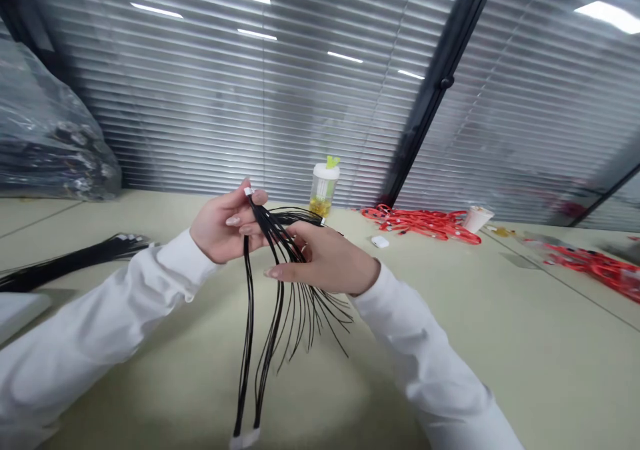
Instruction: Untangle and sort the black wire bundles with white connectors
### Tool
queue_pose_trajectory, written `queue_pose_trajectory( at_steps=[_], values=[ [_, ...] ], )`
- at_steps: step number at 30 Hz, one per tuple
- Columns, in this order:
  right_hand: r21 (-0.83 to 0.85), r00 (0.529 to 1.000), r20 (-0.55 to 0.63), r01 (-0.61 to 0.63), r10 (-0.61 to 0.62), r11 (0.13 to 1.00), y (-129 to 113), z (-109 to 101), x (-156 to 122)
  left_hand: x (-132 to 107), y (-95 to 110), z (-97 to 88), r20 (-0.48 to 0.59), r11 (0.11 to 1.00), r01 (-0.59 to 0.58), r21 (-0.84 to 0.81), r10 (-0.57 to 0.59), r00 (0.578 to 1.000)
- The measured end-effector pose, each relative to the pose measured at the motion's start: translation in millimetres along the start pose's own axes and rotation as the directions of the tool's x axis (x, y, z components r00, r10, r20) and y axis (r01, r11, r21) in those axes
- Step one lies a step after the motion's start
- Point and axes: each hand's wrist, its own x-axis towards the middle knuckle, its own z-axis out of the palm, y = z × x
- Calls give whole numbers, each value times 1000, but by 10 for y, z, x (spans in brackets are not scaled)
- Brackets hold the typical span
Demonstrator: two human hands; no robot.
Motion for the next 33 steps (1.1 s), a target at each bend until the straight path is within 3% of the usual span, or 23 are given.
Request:
queue_pose_trajectory(
  at_steps=[2, 6, 14, 17, 20, 22, 27, 30, 33],
  values=[
    [-15, 998, -20, -59, 59, 998, -34, 37, -2, -2, 16, -7, -1, 1000, 24, -13, -24, 1000],
    [201, 989, 31, -149, 146, 968, -42, 57, 30, -1, 51, -23, -1, 996, 57, -62, -57, 998],
    [429, 988, 98, -150, 119, 891, -5, -1, 20, 16, 85, -109, -33, 989, 140, -50, -142, 989],
    [598, 984, 145, -168, 100, 784, 56, -9, 30, 32, 64, -143, -27, 986, 162, -38, -163, 986],
    [772, 979, 196, -190, 57, 607, 87, -7, 68, 51, 34, -168, -15, 982, 186, -42, -187, 982],
    [805, 978, 179, -206, 105, 556, 66, 7, 95, 62, 13, -183, -25, 979, 199, -43, -201, 979],
    [651, 949, -65, -193, 307, 734, -49, 95, 138, 74, -29, -189, -71, 976, 209, -59, -212, 975],
    [644, 943, -103, -178, 315, 744, -88, 154, 159, 90, -63, -168, -124, 978, 206, -39, -209, 970],
    [635, 947, -107, -170, 303, 753, -117, 189, 171, 127, -127, -170, -189, 975, 185, 122, -160, 969]
  ],
)
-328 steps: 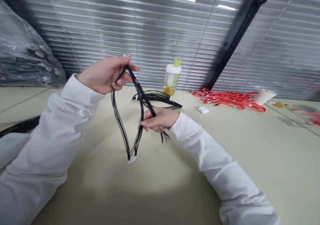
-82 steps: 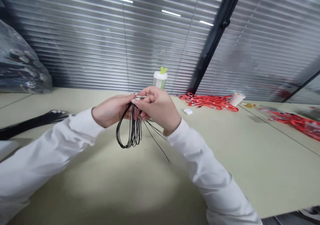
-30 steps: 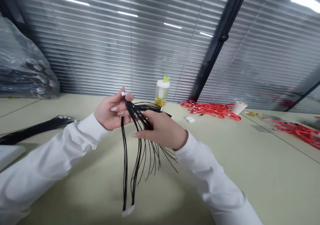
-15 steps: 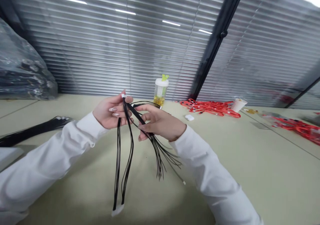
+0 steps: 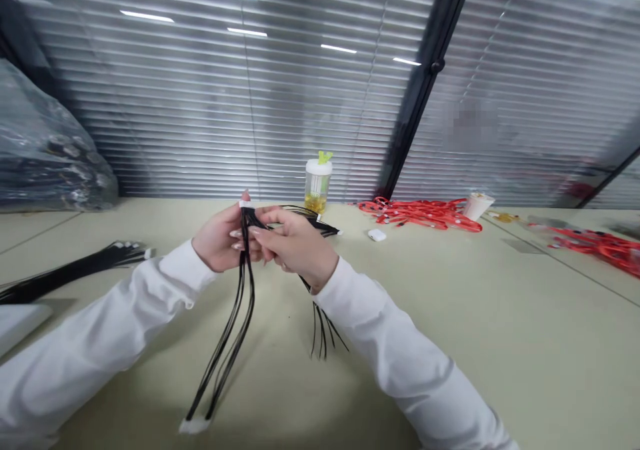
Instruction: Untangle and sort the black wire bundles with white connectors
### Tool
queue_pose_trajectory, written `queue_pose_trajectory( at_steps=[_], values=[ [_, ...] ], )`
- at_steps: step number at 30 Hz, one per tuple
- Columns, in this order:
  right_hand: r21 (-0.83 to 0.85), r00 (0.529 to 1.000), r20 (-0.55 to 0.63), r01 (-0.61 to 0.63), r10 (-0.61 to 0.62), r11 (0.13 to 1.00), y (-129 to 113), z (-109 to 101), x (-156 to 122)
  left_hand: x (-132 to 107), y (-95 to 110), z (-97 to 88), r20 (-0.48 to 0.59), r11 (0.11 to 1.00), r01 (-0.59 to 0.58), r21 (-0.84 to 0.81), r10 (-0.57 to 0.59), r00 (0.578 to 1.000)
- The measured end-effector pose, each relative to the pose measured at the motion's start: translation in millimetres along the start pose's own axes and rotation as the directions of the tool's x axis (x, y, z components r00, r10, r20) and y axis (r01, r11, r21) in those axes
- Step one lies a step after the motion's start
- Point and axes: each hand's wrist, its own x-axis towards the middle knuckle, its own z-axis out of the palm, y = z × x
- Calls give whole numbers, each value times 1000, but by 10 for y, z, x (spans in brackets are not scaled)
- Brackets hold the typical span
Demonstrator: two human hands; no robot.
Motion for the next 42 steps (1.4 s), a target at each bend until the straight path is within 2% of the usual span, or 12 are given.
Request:
queue_pose_trajectory(
  at_steps=[4, 7, 9, 11, 13, 16, 19, 29, 32, 38, 40, 42],
  values=[
    [-2, 990, -107, 87, -87, 996, -30, 15, -33, -14, -155, -29, -108, 917, -90, 388, 142, 984],
    [-6, 961, -228, 160, -157, 987, -50, -9, -51, -214, -367, -35, -134, 714, -228, 662, 413, 901],
    [40, 934, -306, 205, -184, 978, -55, -34, -44, -415, -551, -18, -12, 530, -325, 784, 535, 844],
    [130, 916, -360, 237, -177, 963, -58, -60, -23, -602, -747, 1, 85, 395, -283, 874, 450, 889],
    [220, 911, -384, 249, -151, 943, -60, -83, -1, -715, -924, 5, 36, 295, -163, 942, 392, 919],
    [299, 909, -399, 254, -121, 920, -63, -111, 16, -732, -1084, -33, -26, 172, -59, 983, 453, 891],
    [368, 902, -422, 259, -87, 893, -86, -140, 6, -682, -1083, -90, -8, 44, -17, 999, 513, 858],
    [537, 924, -381, 194, 31, 821, -277, -316, -64, -723, -918, -322, 167, -343, 25, 939, 516, 840],
    [566, 926, -376, 213, 20, 796, -322, -395, -96, -748, -825, -331, 248, -371, -11, 929, 600, 761],
    [606, 904, -427, 297, -14, 738, -372, -467, -134, -1027, -546, -155, 375, -308, -213, 927, 791, 483],
    [649, 918, -397, 274, 8, 710, -387, -440, -145, -1114, -546, -99, 389, -271, -302, 914, 799, 460],
    [703, 936, -351, 233, 42, 672, -413, -402, -162, -1150, -621, -45, 302, -95, -406, 909, 822, 484]
  ],
)
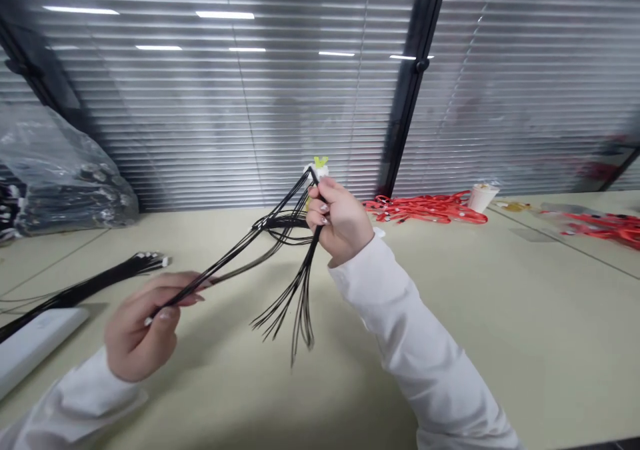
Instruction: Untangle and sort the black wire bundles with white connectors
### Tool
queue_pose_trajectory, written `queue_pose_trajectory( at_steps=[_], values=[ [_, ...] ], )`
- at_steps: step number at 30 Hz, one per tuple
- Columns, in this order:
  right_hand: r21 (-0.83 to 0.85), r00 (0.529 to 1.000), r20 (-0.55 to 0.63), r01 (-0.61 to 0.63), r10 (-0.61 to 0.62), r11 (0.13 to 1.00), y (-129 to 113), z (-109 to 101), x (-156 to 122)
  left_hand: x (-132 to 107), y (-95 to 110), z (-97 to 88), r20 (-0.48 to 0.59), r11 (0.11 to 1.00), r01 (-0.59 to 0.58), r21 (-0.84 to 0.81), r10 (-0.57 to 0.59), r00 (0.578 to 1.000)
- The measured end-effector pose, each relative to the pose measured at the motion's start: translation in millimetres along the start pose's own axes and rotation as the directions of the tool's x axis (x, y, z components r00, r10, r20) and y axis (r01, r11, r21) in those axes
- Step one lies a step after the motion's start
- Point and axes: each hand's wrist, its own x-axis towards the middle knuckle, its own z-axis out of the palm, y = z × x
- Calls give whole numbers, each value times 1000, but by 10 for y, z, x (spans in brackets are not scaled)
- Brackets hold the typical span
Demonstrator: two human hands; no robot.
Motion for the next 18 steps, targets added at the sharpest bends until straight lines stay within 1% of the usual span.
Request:
queue_pose_trajectory(
  at_steps=[1, 2, 4, 6, 8, 11, 15, 17, 18],
  values=[
    [26, 1000, -2, -22, 22, 999, -2, 21, -16, -39, 32, 44, -58, 988, 94, -122, -102, 993],
    [53, 999, -9, -33, 33, 998, -8, 41, -28, -78, 65, 101, -102, 954, 186, -236, -215, 971],
    [105, 999, -33, -15, 19, 994, -22, 79, -33, -143, 140, 237, -143, 849, 332, -411, -420, 896],
    [152, 997, -69, 40, -30, 988, -25, 115, -2, -177, 232, 371, -147, 755, 413, -510, -550, 822],
    [183, 990, -114, 103, -83, 978, -2, 154, 60, -184, 334, 482, -118, 660, 463, -591, -639, 760],
    [200, 969, -185, 198, -162, 960, 82, 219, 158, -164, 473, 592, -62, 514, 509, -690, -743, 666],
    [173, 926, -226, 342, -301, 924, 193, 264, 204, -115, 573, 640, -80, 417, 492, -764, -818, 570],
    [143, 921, -216, 359, -325, 922, 212, 249, 197, -81, 581, 621, -75, 370, 484, -793, -848, 525],
    [124, 926, -202, 348, -320, 929, 214, 234, 193, -62, 576, 601, -67, 347, 483, -804, -859, 507]
  ],
)
